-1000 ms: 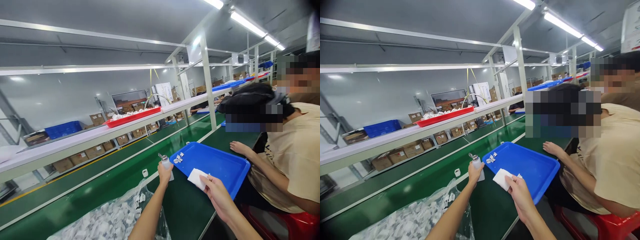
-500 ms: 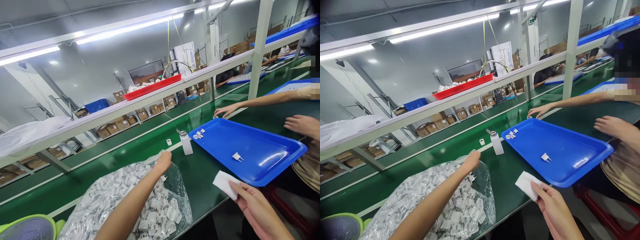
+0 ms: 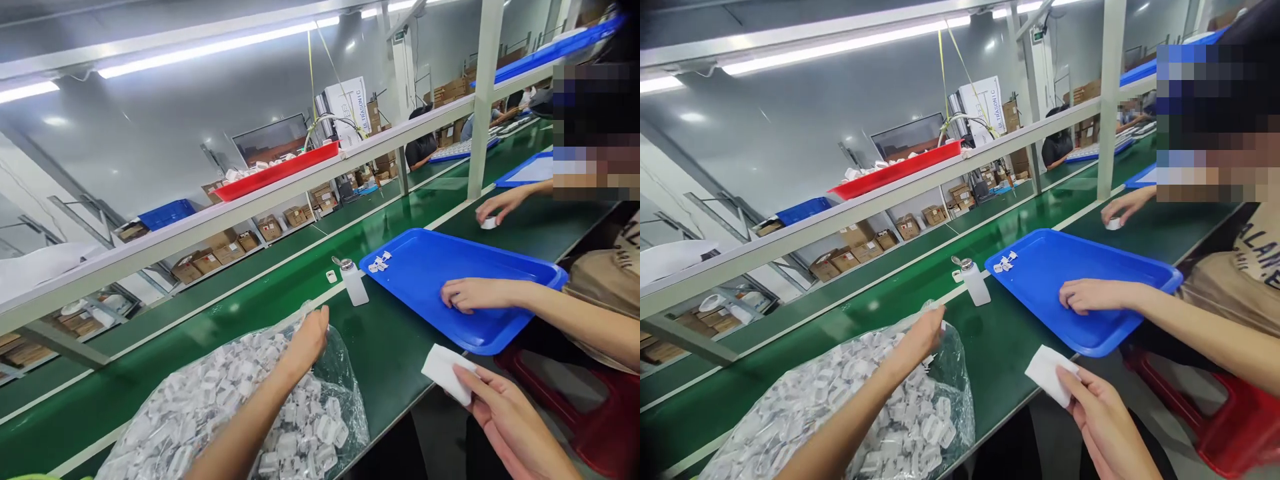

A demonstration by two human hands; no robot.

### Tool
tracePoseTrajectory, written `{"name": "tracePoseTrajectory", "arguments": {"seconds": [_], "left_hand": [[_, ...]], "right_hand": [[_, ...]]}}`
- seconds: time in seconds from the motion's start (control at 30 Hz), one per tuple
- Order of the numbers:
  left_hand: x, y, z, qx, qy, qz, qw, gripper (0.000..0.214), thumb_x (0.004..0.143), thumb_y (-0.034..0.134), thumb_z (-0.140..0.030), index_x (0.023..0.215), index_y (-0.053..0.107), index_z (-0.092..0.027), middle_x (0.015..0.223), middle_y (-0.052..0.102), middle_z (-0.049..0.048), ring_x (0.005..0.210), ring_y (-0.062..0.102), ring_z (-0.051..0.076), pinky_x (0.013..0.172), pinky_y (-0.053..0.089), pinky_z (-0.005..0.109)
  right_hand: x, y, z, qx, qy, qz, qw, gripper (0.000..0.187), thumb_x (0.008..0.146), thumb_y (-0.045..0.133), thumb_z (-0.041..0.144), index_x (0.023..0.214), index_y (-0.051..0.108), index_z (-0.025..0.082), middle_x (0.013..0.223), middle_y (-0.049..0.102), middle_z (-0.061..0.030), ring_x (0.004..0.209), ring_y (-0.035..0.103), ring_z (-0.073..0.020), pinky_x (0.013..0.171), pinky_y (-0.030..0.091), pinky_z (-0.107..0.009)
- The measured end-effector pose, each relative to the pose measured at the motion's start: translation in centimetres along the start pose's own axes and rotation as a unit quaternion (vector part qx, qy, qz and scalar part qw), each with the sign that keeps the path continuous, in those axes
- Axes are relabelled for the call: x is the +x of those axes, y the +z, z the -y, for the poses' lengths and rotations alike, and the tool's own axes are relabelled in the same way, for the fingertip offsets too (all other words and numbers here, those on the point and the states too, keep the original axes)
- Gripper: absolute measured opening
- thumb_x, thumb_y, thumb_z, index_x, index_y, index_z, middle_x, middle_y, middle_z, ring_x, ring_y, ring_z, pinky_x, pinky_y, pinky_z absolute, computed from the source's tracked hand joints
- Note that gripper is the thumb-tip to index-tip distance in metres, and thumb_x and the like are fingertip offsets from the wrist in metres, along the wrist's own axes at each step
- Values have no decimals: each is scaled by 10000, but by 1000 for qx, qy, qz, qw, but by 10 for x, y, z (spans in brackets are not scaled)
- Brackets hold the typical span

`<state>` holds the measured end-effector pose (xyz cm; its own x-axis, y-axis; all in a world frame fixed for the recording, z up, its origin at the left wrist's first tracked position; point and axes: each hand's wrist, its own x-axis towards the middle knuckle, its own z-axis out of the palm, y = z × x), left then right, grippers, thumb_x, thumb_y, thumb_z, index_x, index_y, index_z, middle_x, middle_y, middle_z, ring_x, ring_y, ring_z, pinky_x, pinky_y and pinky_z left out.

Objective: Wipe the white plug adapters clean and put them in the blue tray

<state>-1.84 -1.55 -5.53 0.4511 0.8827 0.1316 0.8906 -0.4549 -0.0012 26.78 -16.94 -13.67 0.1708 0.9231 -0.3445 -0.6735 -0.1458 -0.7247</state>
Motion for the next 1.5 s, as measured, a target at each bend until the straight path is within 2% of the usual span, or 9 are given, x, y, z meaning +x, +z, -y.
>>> {"name": "tracePoseTrajectory", "arguments": {"seconds": [0.13, 0.3, 0.4, 0.53, 0.7, 0.83, 0.97, 1.13, 1.5], "left_hand": [[-46, 7, -65, -115, 13, -30, 993, 364, 941, 504, -82, 1257, 620, -219, 1234, 716, 61, 1138, 671, 185, 980, 548, 302], [-74, 76, -114, -393, -113, -125, 904, 387, 926, 444, -108, 1235, 659, -199, 1204, 745, 100, 1110, 701, 229, 972, 559, 368], [-75, 100, -114, -408, -119, -116, 898, 402, 908, 466, -132, 1240, 690, -176, 1301, 706, 135, 1236, 640, 266, 1077, 497, 433], [-84, 102, -106, -381, -156, -73, 908, 522, 910, 519, -223, 1428, 566, -180, 1441, 614, 138, 1370, 533, 303, 1143, 439, 476], [-97, 112, -110, -287, -157, -29, 944, 599, 952, 394, -225, 1532, 418, -76, 1606, 434, 145, 1536, 285, 292, 1237, 303, 478], [-93, 104, -119, -214, -101, 84, 968, 710, 851, 422, -119, 1549, 345, -14, 1681, 228, 148, 1570, 147, 295, 1273, 187, 501], [-87, 84, -118, -179, -82, 159, 967, 769, 844, 415, -132, 1581, 219, -38, 1692, 73, 114, 1573, 41, 291, 1274, 152, 513], [-90, 82, -112, -201, -69, 164, 963, 800, 855, 433, -193, 1588, 145, -51, 1680, 15, 105, 1562, 12, 329, 1264, 151, 550], [-98, 122, -117, -207, -46, 28, 977, 875, 809, 552, -246, 1594, 196, -96, 1665, 97, 152, 1542, 96, 410, 1239, 212, 614]], "right_hand": [[5, 0, -17, -39, -9, 7, 999, 444, 813, 798, 461, 1132, 759, 154, 1053, 784, -75, 904, 696, -212, 765, 581, -250], [16, 2, -34, -219, -89, 2, 972, 526, 918, 585, 580, 1116, 759, 125, 956, 775, -98, 780, 664, -233, 742, 570, -336], [18, -2, -34, -302, -142, -22, 943, 560, 920, 561, 610, 1156, 748, 138, 964, 756, -108, 876, 668, -274, 796, 539, -350], [16, -1, -38, -406, -237, -29, 882, 478, 969, 513, 532, 1268, 710, 215, 1058, 678, -114, 937, 641, -290, 855, 494, -399], [15, 12, -68, -528, -372, 42, 762, 453, 1051, 364, 283, 1464, 546, 236, 972, 652, -101, 848, 663, -249, 771, 558, -406], [19, 17, -95, -553, -404, 110, 720, 473, 1014, 372, 178, 1448, 561, 190, 976, 717, -112, 903, 686, -261, 768, 606, -391], [21, 16, -101, -579, -395, 132, 701, 480, 1027, 343, 167, 1468, 532, 162, 1000, 724, -125, 896, 706, -242, 763, 621, -363], [27, 31, -86, -615, -348, 130, 695, 442, 1055, 347, 224, 1434, 569, 179, 996, 692, -116, 858, 722, -208, 772, 618, -328], [38, 42, -77, -635, -323, 156, 684, 478, 1050, 311, 243, 1445, 565, 158, 977, 677, -126, 878, 730, -229, 787, 611, -351]]}}
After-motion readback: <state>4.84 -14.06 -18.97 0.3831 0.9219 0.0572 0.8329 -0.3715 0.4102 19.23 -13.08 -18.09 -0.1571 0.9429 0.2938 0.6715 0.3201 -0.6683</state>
